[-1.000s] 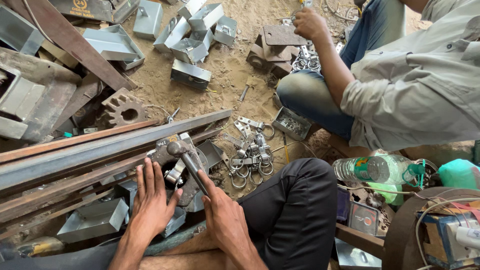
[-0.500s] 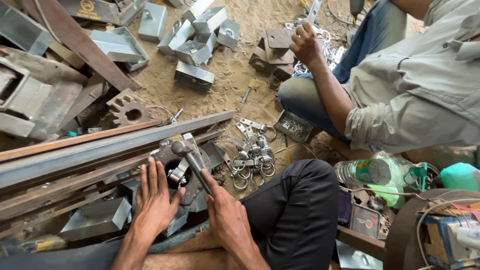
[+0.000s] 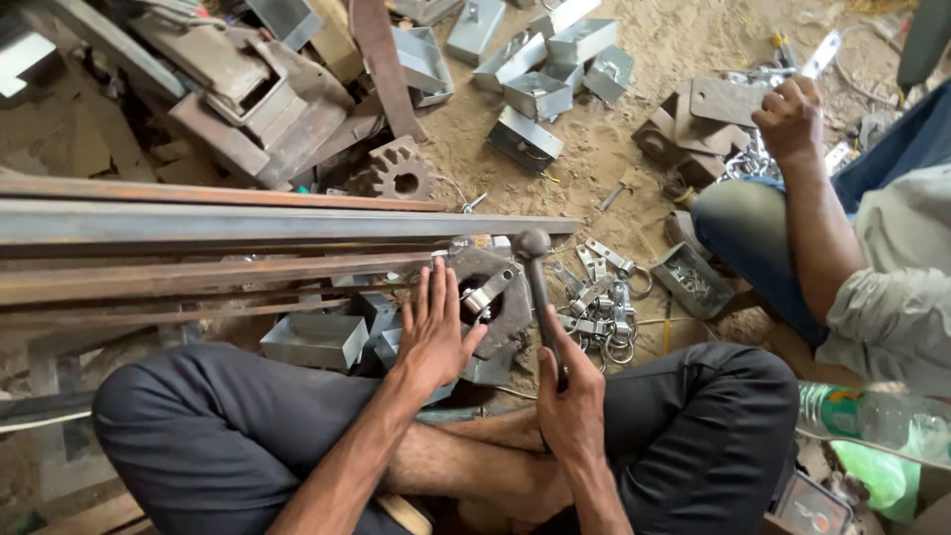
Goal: The person assembles small metal box-like components by hammering and using hand tools while seated on the floor.
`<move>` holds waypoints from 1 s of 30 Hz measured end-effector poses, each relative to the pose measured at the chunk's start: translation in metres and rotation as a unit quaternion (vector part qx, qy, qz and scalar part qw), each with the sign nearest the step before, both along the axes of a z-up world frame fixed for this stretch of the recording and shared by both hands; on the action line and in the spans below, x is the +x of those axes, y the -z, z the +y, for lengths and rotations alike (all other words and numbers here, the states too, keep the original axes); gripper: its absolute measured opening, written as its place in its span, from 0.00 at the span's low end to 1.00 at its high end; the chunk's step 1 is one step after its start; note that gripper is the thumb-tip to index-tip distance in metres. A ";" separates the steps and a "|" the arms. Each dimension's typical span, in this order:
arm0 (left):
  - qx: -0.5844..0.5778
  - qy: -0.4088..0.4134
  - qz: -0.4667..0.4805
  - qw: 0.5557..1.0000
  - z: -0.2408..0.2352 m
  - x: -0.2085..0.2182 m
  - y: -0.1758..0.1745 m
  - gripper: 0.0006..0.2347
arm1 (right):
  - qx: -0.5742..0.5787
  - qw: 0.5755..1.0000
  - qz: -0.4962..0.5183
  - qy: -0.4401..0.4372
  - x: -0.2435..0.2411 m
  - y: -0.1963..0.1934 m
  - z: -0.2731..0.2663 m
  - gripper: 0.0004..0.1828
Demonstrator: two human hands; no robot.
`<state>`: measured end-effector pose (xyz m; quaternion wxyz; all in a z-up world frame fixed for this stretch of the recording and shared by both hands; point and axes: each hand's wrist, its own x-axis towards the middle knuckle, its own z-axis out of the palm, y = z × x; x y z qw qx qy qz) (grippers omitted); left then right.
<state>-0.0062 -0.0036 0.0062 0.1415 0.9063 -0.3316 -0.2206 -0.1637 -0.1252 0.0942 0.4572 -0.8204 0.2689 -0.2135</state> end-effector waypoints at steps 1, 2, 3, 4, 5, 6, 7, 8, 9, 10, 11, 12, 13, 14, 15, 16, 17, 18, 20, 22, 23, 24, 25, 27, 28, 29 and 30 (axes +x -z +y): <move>-0.001 0.000 0.006 1.000 -0.001 0.000 -0.001 0.45 | 0.009 1.000 0.003 0.005 -0.001 -0.001 0.000 0.27; 0.007 -0.003 0.016 1.000 -0.003 0.000 -0.002 0.45 | 0.018 1.000 0.007 0.010 -0.001 -0.003 0.001 0.27; 0.015 -0.006 0.026 1.000 -0.003 0.001 -0.003 0.45 | 0.029 0.999 0.011 0.016 -0.001 -0.004 0.001 0.27; 0.023 -0.008 0.036 0.999 -0.003 0.001 -0.004 0.45 | 0.012 1.000 0.009 -0.005 0.000 -0.007 0.000 0.27; 0.019 -0.005 0.032 0.999 -0.003 0.001 -0.005 0.45 | -0.002 1.000 0.006 -0.024 0.001 -0.009 -0.001 0.27; 0.015 -0.003 0.029 0.999 -0.003 0.000 -0.005 0.45 | -0.017 0.999 0.004 -0.043 0.003 -0.012 0.000 0.27; 0.010 0.003 0.025 1.000 -0.003 0.000 -0.004 0.45 | 0.000 0.997 0.074 -0.023 0.005 -0.014 0.002 0.27; 0.005 -0.001 0.016 1.000 -0.001 -0.001 -0.005 0.45 | 0.018 0.989 0.144 -0.004 0.007 -0.015 0.005 0.27; -0.001 -0.004 0.007 1.000 -0.001 -0.002 -0.005 0.45 | 0.034 0.976 0.213 0.017 0.009 -0.017 0.005 0.28; -0.007 -0.006 -0.002 1.000 -0.002 -0.002 -0.005 0.45 | 0.031 0.979 0.202 0.012 0.010 -0.018 0.004 0.28; -0.006 -0.007 -0.001 1.000 -0.002 -0.002 -0.004 0.44 | 0.029 0.981 0.193 0.004 0.011 -0.017 0.005 0.28; -0.004 -0.007 -0.001 1.000 -0.003 -0.002 -0.003 0.44 | 0.028 0.983 0.183 -0.004 0.011 -0.015 0.006 0.28; 0.000 -0.008 0.002 1.000 -0.001 -0.004 -0.001 0.44 | 0.009 0.987 0.157 -0.019 0.010 -0.011 0.005 0.28; -0.013 -0.007 -0.009 1.000 0.000 -0.004 0.002 0.44 | -0.009 0.991 0.130 -0.034 0.009 -0.007 0.002 0.28; -0.025 -0.005 -0.019 0.999 -0.001 -0.002 0.005 0.43 | -0.027 0.993 0.105 -0.047 0.007 -0.004 0.002 0.28; -0.037 -0.003 -0.028 0.999 0.001 -0.004 0.008 0.43 | -0.017 0.994 0.095 -0.047 0.003 -0.002 0.002 0.28; -0.039 -0.007 -0.028 0.999 0.001 -0.004 0.010 0.43 | -0.008 0.996 0.080 -0.044 0.002 0.000 0.002 0.28; -0.040 -0.010 -0.027 0.999 0.001 -0.004 0.010 0.43 | 0.001 0.997 0.065 -0.042 0.000 0.000 0.002 0.27; -0.033 -0.010 -0.020 0.999 0.001 -0.004 0.010 0.44 | -0.041 0.998 0.016 -0.044 -0.002 -0.003 0.004 0.26; -0.016 -0.006 -0.011 1.000 0.000 -0.002 0.010 0.45 | -0.061 0.997 -0.017 -0.043 0.002 -0.005 0.006 0.26; -0.029 -0.010 -0.021 0.999 -0.001 -0.001 0.011 0.45 | -0.062 0.997 -0.020 -0.040 0.002 -0.008 0.007 0.26; -0.043 -0.015 -0.031 0.998 0.001 0.002 0.012 0.45 | -0.062 0.997 -0.024 -0.036 0.002 -0.009 0.008 0.26; -0.053 -0.020 -0.036 0.998 0.004 -0.002 0.015 0.45 | -0.024 0.998 0.058 -0.016 0.001 -0.010 0.010 0.26; -0.034 -0.015 -0.019 0.999 0.000 -0.003 0.018 0.45 | 0.056 0.975 0.212 0.024 0.008 -0.009 0.009 0.28; -0.024 -0.013 -0.015 1.000 -0.002 0.001 0.018 0.46 | 0.027 0.990 0.141 -0.003 0.012 -0.009 0.010 0.27; -0.025 -0.010 -0.019 0.999 -0.002 0.000 0.018 0.45 | -0.005 0.997 0.073 -0.024 0.013 -0.008 0.010 0.27; -0.026 -0.008 -0.024 0.999 0.004 -0.002 0.017 0.45 | -0.038 0.998 0.005 -0.046 0.012 -0.008 0.008 0.27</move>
